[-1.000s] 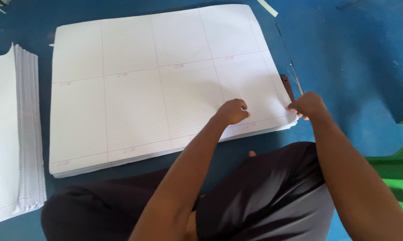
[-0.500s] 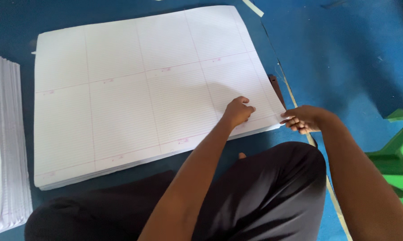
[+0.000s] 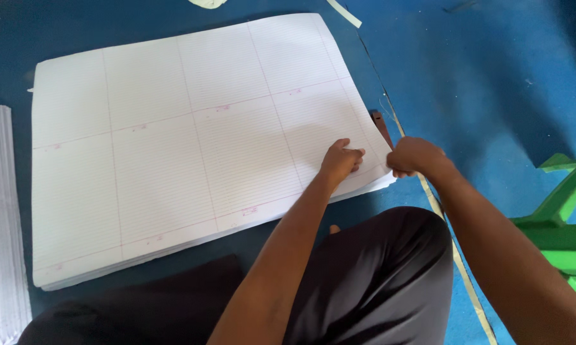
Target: The person folds a stack of lined paper sheets in half, then uses a small rectangular tool to press and crease the fold. The person repeats this process for multiple sheets, stacking the folded sheets to the side.
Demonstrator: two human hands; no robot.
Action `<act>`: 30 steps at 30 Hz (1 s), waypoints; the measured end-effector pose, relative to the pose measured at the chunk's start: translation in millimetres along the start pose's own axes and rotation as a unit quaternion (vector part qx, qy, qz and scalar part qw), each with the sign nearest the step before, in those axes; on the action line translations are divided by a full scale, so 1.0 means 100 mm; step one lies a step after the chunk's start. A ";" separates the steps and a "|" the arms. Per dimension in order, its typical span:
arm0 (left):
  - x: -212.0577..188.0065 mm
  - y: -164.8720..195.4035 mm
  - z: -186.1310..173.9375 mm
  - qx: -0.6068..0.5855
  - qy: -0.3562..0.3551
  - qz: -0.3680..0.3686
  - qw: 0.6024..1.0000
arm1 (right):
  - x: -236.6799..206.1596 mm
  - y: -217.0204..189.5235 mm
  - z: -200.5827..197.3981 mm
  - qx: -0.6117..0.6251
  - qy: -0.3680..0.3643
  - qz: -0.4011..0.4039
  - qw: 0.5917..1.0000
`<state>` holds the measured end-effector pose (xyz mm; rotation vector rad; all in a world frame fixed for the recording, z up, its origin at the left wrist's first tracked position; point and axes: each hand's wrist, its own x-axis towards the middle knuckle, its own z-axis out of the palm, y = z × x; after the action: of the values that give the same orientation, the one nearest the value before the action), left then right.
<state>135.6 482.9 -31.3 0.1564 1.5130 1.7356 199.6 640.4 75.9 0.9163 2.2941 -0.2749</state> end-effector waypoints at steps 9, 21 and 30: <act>0.45 -0.21 -0.04 -0.218 0.010 0.047 0.975 | -0.50 -0.61 -0.02 -0.177 0.097 -0.107 0.974; 0.36 0.24 -0.20 -0.186 0.057 0.066 0.979 | -0.52 -0.40 0.09 -0.297 0.061 -0.286 0.909; 0.48 0.37 -0.24 -0.171 0.043 0.077 0.981 | -0.17 -0.16 0.24 -0.421 0.013 -0.297 0.857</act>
<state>72.4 495.8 -25.2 0.0207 1.2639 2.1218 210.4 609.7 67.7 -0.2411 2.2995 0.4790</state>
